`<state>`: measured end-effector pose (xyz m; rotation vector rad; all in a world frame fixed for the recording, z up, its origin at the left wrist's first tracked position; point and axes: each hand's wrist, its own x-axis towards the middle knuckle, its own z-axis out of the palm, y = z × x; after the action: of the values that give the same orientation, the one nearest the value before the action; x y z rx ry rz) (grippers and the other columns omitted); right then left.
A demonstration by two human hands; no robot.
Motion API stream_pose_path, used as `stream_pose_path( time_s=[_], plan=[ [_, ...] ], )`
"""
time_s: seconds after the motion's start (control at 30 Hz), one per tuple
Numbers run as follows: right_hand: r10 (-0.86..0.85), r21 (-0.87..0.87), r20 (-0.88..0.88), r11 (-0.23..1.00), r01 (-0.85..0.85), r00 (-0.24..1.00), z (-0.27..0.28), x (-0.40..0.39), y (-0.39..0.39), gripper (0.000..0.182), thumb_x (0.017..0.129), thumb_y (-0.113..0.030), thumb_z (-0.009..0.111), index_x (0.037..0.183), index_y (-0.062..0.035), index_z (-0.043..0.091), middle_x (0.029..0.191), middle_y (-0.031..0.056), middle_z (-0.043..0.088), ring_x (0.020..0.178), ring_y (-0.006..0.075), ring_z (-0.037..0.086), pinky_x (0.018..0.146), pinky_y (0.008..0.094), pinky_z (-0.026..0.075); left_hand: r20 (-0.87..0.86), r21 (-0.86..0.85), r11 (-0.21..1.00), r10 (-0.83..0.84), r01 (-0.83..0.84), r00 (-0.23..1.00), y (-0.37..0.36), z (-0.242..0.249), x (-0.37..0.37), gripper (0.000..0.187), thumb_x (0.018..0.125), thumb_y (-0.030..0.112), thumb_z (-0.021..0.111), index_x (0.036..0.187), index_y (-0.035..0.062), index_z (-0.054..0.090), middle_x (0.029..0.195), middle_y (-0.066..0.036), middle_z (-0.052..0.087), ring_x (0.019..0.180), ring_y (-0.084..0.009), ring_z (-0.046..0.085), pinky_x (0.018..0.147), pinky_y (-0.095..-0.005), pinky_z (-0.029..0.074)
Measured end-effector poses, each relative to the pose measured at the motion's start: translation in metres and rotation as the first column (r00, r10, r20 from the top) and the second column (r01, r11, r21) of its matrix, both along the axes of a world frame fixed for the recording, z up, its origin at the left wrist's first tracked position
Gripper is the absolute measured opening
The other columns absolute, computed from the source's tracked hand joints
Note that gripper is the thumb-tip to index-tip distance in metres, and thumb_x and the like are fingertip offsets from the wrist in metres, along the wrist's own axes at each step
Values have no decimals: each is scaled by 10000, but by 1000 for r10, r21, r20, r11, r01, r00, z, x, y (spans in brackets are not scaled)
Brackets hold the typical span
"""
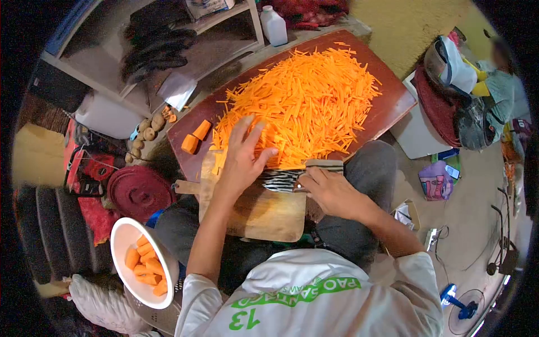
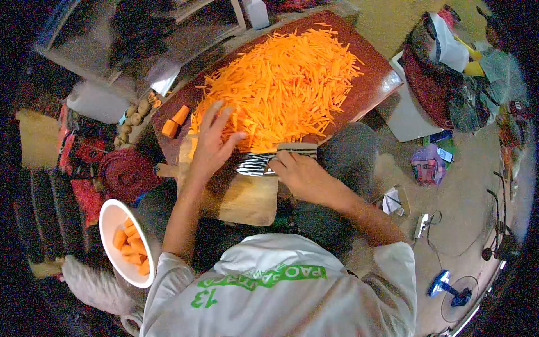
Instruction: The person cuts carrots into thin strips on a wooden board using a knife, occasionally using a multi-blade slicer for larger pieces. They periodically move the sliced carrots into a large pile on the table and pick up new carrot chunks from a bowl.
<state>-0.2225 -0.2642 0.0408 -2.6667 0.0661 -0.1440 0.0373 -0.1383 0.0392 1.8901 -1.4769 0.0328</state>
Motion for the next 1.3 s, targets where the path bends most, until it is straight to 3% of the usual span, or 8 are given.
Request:
stream_pose_path(
  time_s=[0.17,0.33,0.37,0.7,0.8,0.9,1.1,1.3],
  plan=[
    [-8,-105,85,994,17,996,-5,9,-13,329,941,-128,630,1248,-13,612,1158,188,597,1089,388,663,904,494,583,123,95,995,-55,43,991,-10,-19,-3,819,934,429,846,1578,42,522,1702,-276,374,1554,-507,372,1284,-591,305],
    [-27,-158,155,986,52,988,1,21,-25,317,907,-123,632,1205,-16,632,1129,162,607,1075,369,658,886,478,581,141,85,996,-47,35,989,-17,-22,-5,737,984,426,778,1575,59,537,1698,-295,354,1563,-540,325,1293,-640,249],
    [-20,-168,174,985,50,985,-1,25,-28,361,902,-86,697,1251,-15,634,1153,159,600,1082,366,649,895,468,551,136,81,996,-46,35,990,-18,-22,-5,709,998,430,755,1567,60,549,1690,-303,356,1563,-556,311,1293,-651,238],
    [-62,-136,160,987,85,985,21,41,-44,409,889,-103,773,1271,-28,646,1189,138,616,1132,355,653,937,464,538,204,84,996,-24,7,979,-40,-8,-2,597,1048,355,695,1556,76,550,1650,-308,389,1542,-565,329,1261,-681,267],
    [-71,-142,199,985,100,977,22,42,-46,407,886,-102,773,1266,-27,647,1179,139,616,1120,353,657,928,462,538,242,108,994,-13,-14,970,-42,-5,0,632,1040,320,713,1596,99,511,1694,-298,352,1541,-545,356,1295,-627,269],
    [-59,-152,210,984,92,976,21,47,-52,406,885,-92,769,1266,-22,645,1178,145,615,1106,357,660,910,465,542,174,88,996,-26,11,984,-47,-5,6,618,1058,350,681,1586,79,508,1651,-309,383,1537,-558,338,1261,-681,270],
    [-67,-108,305,989,104,950,38,54,-61,396,880,-72,768,1254,-13,650,1156,158,627,1064,382,672,879,476,555,191,70,997,-31,18,981,-61,10,17,641,1050,388,682,1580,73,511,1630,-316,410,1516,-549,374,1244,-672,300],
    [-127,-103,235,982,155,964,52,56,-75,425,861,-64,790,1260,-17,654,1194,165,645,1087,394,681,903,475,567,263,108,994,-53,25,963,-83,27,21,665,1044,414,706,1586,78,518,1632,-324,431,1489,-527,438,1245,-580,369]
  ],
)
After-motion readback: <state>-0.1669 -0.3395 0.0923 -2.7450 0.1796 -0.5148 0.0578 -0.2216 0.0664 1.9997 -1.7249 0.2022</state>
